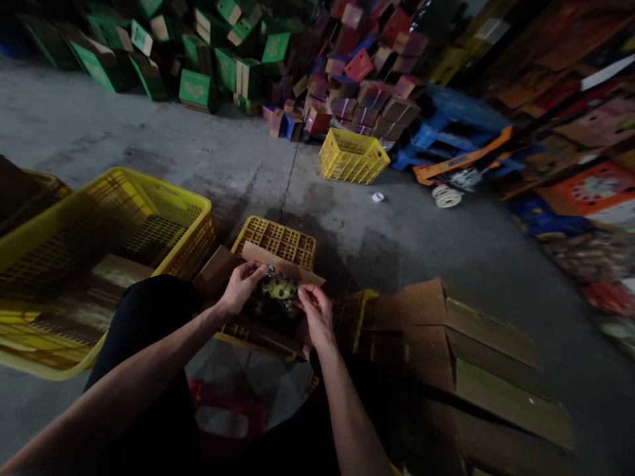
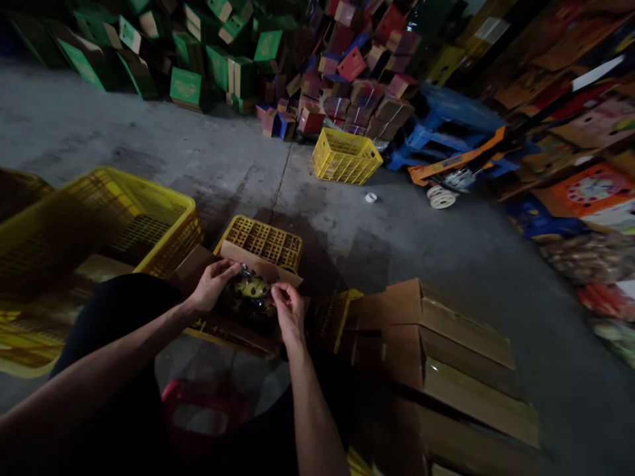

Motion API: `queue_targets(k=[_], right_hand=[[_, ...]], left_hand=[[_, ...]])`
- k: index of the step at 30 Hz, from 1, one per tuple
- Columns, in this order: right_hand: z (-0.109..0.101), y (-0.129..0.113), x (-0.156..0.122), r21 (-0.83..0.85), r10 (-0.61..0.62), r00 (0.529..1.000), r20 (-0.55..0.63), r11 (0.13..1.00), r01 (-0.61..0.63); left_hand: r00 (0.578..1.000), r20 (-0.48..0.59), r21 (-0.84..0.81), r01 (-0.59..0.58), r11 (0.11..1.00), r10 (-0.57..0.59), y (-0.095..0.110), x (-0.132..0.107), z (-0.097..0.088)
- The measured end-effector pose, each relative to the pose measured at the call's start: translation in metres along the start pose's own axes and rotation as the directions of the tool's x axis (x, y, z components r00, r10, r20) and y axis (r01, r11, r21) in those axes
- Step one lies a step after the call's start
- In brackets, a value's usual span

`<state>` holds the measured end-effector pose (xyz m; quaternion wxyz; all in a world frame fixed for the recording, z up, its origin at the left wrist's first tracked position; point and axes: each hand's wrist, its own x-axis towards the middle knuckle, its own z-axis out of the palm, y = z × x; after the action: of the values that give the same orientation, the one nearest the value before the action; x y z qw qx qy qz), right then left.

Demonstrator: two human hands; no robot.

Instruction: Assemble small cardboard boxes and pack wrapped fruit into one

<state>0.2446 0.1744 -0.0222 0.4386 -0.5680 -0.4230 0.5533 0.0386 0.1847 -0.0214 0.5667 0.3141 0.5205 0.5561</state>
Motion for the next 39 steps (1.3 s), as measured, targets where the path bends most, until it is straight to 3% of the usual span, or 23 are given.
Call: queue_targets(k=[5, 10, 16, 22, 28, 36, 39], right_hand=[[-0.003, -0.001, 0.0, 0.0, 0.0, 1.0, -0.013, 1.0, 0.0], [-0.008, 0.002, -0.001, -0.004, -0.007, 1.0, 0.002, 1.0, 0.007], [-0.005, 0.003, -0.002, 0.05, 0.001, 1.0, 0.026, 0.999, -0.003], [-0.001, -0.002, -0.004, 0.081, 0.075, 0.987, 0.143, 0.993, -0.088], [-0.002, -0.004, -0.004, 0.056, 0.045, 0.99, 0.133, 0.997, -0.053], [0.0, -0.006, -0.004, 0.122, 0.035, 0.99, 0.136, 0.991, -0.052], [-0.002, -0.011, -0.007, 0.03, -0.047, 0.985, 0.168, 0.999, 0.043]], left_hand=[[0.988, 0.062, -0.037, 0.145, 0.989, -0.142, 0.002, 0.002, -0.004], [0.971, 0.232, 0.098, 0.025, 0.995, -0.047, 0.011, -0.004, -0.005], [0.988, 0.149, 0.014, 0.033, 0.999, -0.035, 0.007, -0.003, -0.004], [0.995, 0.103, -0.057, 0.017, 0.998, -0.011, 0.003, 0.001, -0.006], [0.997, 0.051, -0.047, 0.051, 0.998, -0.049, 0.0, 0.001, -0.005], [0.986, 0.052, -0.16, 0.166, 0.973, -0.16, -0.01, 0.009, -0.006], [0.983, 0.033, -0.142, 0.183, 0.973, -0.18, -0.013, 0.011, -0.009]])
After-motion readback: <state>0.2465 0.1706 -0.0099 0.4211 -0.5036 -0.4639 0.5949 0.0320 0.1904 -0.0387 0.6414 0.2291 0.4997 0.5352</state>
